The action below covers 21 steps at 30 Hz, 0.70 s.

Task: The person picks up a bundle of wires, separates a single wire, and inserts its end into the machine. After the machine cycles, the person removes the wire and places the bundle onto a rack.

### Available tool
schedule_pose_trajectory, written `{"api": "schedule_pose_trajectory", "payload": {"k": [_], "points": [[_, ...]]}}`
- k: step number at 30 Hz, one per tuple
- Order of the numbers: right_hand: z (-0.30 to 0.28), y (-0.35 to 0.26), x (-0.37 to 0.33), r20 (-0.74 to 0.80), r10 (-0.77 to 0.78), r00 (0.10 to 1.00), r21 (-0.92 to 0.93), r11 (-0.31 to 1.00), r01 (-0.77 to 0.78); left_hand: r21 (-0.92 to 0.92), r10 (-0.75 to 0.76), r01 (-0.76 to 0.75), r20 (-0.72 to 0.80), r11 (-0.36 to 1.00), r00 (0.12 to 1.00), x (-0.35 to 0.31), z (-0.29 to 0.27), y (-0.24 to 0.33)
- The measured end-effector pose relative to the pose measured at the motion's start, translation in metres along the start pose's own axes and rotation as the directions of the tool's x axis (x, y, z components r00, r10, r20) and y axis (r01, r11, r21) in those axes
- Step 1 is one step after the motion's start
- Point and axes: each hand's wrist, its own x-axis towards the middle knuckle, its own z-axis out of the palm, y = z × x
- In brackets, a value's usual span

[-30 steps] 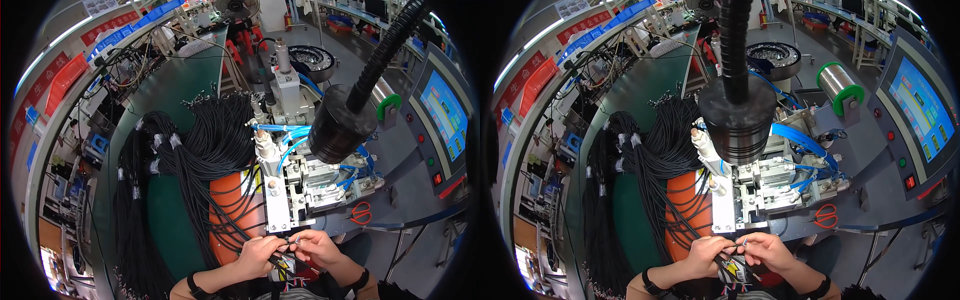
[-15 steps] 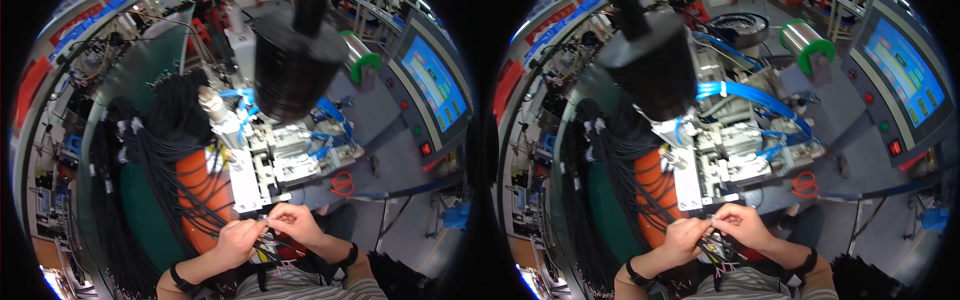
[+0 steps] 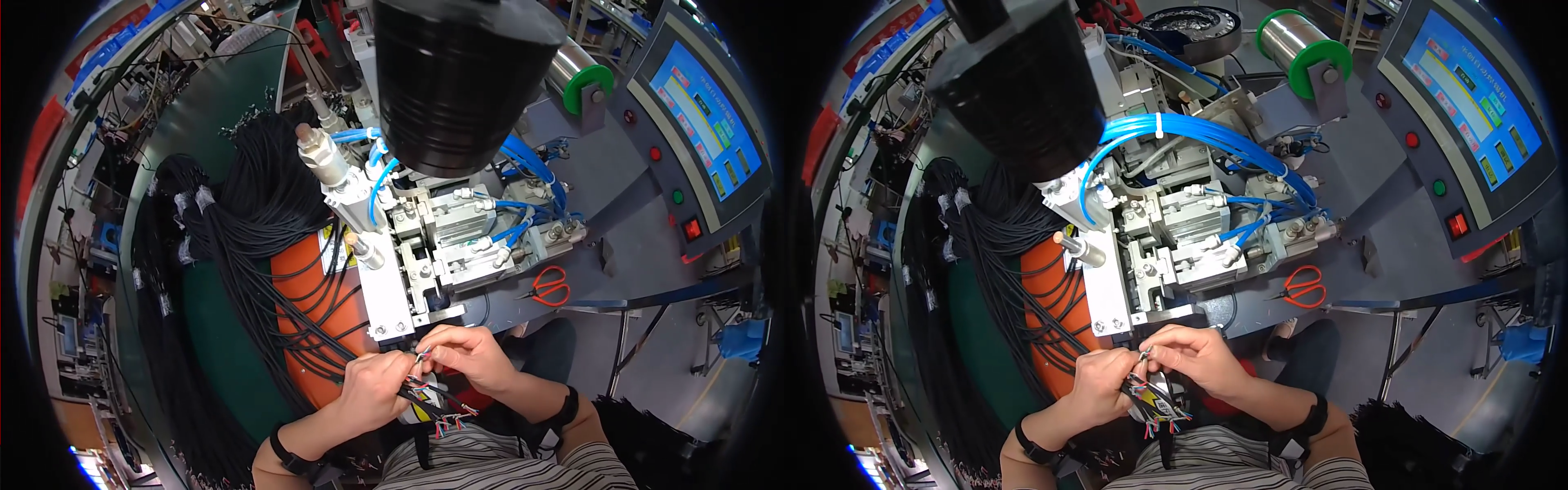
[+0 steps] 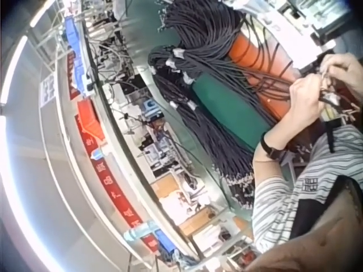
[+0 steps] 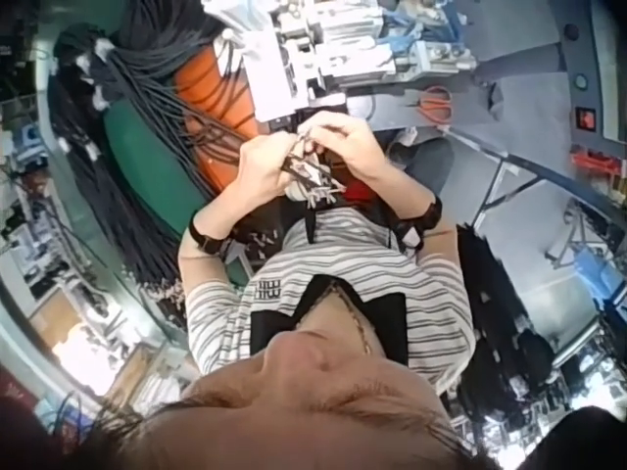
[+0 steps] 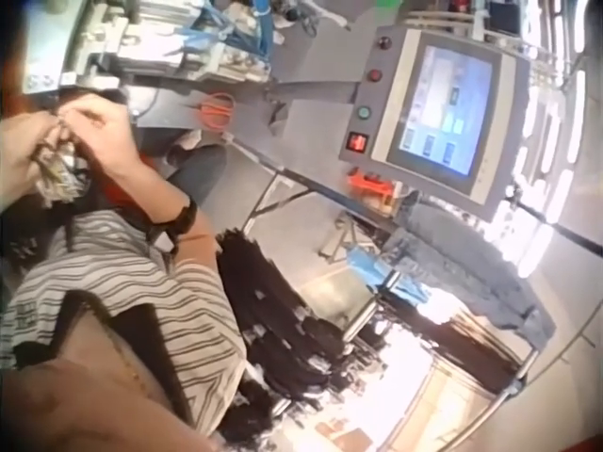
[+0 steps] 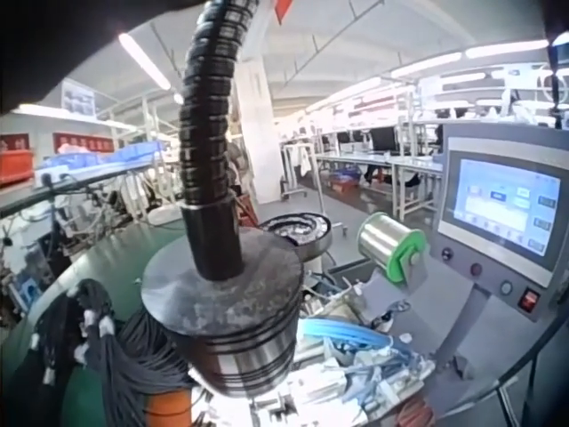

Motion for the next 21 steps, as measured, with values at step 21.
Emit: {"api": "schedule_pose_trajectory", "payload": {"k": [21], "points": [[-0.002, -0.025, 0.004, 0.052, 0.095, 0.994, -0.269, 0.96, -0.078, -0.303, -0.001, 0.095, 0.296, 0.948, 0.955, 0.005, -0.02, -0.015]]}}
